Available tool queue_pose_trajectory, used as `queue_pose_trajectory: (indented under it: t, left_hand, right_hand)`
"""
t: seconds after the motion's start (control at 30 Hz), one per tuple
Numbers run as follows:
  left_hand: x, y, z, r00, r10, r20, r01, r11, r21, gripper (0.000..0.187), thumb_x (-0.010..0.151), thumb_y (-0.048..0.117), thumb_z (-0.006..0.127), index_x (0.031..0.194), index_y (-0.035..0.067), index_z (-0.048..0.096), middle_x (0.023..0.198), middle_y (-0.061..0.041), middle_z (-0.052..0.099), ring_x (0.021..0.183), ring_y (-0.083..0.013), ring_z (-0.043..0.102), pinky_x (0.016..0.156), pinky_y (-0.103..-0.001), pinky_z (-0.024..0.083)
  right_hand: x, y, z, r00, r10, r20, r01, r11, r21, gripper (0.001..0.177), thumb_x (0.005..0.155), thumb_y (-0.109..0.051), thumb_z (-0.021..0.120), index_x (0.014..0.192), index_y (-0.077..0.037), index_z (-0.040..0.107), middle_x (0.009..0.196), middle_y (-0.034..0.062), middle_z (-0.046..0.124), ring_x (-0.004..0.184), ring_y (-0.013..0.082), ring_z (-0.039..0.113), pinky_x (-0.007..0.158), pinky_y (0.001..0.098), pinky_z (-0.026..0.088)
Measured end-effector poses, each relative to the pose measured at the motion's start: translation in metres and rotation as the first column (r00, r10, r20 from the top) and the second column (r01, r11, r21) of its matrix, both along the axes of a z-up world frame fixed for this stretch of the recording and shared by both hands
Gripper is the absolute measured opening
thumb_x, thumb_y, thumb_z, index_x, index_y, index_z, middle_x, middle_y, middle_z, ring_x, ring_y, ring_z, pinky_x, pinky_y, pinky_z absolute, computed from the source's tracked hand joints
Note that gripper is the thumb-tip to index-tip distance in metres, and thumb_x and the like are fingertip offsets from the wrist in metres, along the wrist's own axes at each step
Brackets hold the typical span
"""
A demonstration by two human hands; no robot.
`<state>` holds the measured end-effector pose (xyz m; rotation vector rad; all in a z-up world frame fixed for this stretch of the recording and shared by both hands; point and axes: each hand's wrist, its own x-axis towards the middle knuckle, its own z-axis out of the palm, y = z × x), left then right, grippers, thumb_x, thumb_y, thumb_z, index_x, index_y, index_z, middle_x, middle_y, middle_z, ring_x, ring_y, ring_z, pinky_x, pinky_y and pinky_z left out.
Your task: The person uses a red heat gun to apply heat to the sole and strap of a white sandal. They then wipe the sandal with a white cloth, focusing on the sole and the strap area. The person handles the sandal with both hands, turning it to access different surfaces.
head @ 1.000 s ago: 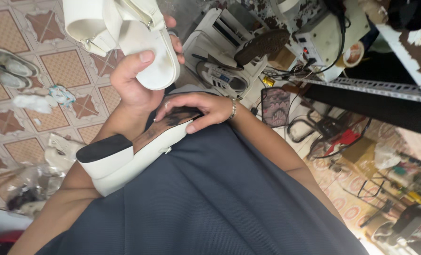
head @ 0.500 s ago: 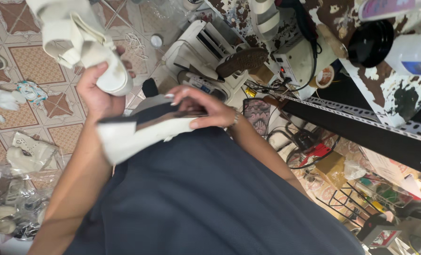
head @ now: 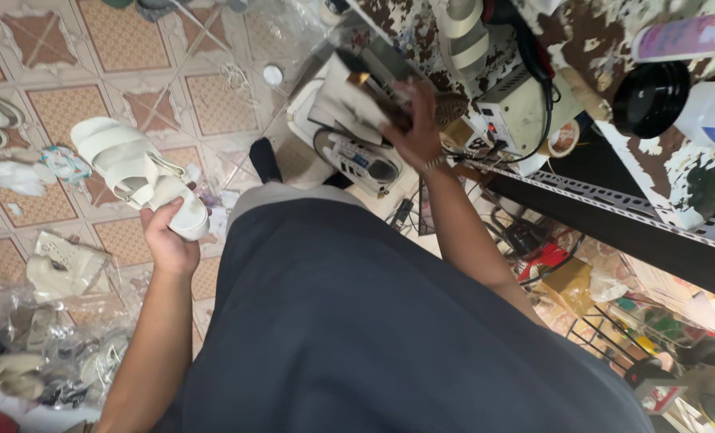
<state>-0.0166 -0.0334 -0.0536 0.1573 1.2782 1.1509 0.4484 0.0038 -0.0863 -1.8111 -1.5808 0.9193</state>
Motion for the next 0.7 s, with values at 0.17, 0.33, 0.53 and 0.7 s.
queue_pose_trajectory:
  t: [0.17,0.33,0.53,0.7]
  left_hand:
    - [-0.007,-0.01,0.01,0.994,-0.106,0.035,0.107,0.994,-0.023,0.039,0.092,0.003,0.059,0.13,0.0,0.056,0.115,-0.013,0.067,0.102,-0.0277,0.069,0.088,-0.041,0.058]
    - [0.004,-0.009,0.027,0.987,-0.162,0.024,0.162,0.986,-0.028,0.049,0.086,0.001,0.058,0.135,0.002,0.052,0.115,-0.011,0.067,0.102,-0.026,0.07,0.089,-0.04,0.059]
    - [0.0,-0.01,0.032,0.965,-0.256,0.058,0.258,0.966,-0.023,0.049,0.088,-0.001,0.059,0.136,-0.004,0.05,0.112,-0.016,0.067,0.096,-0.0296,0.071,0.087,-0.041,0.059]
    - [0.003,-0.014,0.031,0.958,-0.279,0.069,0.281,0.959,-0.024,0.055,0.083,-0.002,0.061,0.137,-0.001,0.048,0.118,-0.015,0.065,0.102,-0.029,0.069,0.091,-0.04,0.059]
  right_hand:
    - [-0.003,0.05,-0.034,0.947,-0.013,0.321,0.023,0.999,-0.025,0.072,0.079,-0.017,0.09,0.138,-0.016,0.05,0.149,0.016,0.039,0.144,0.0423,0.043,0.116,0.0494,0.047]
    - [0.0,0.092,-0.031,0.724,0.516,0.457,-0.348,0.846,-0.404,0.085,0.071,-0.011,0.085,0.147,-0.02,0.048,0.158,0.0199,0.027,0.138,0.043,0.042,0.111,0.0508,0.042]
    - [0.019,0.11,-0.043,0.374,0.764,0.526,-0.578,0.635,-0.512,0.104,0.065,-0.004,0.088,0.156,-0.022,0.042,0.163,0.02,0.022,0.141,0.0424,0.039,0.112,0.0524,0.036]
    - [0.041,0.09,-0.056,0.351,0.724,0.594,-0.561,0.67,-0.486,0.104,0.06,0.001,0.088,0.153,-0.021,0.046,0.162,0.0199,0.026,0.148,0.0399,0.033,0.119,0.0523,0.029]
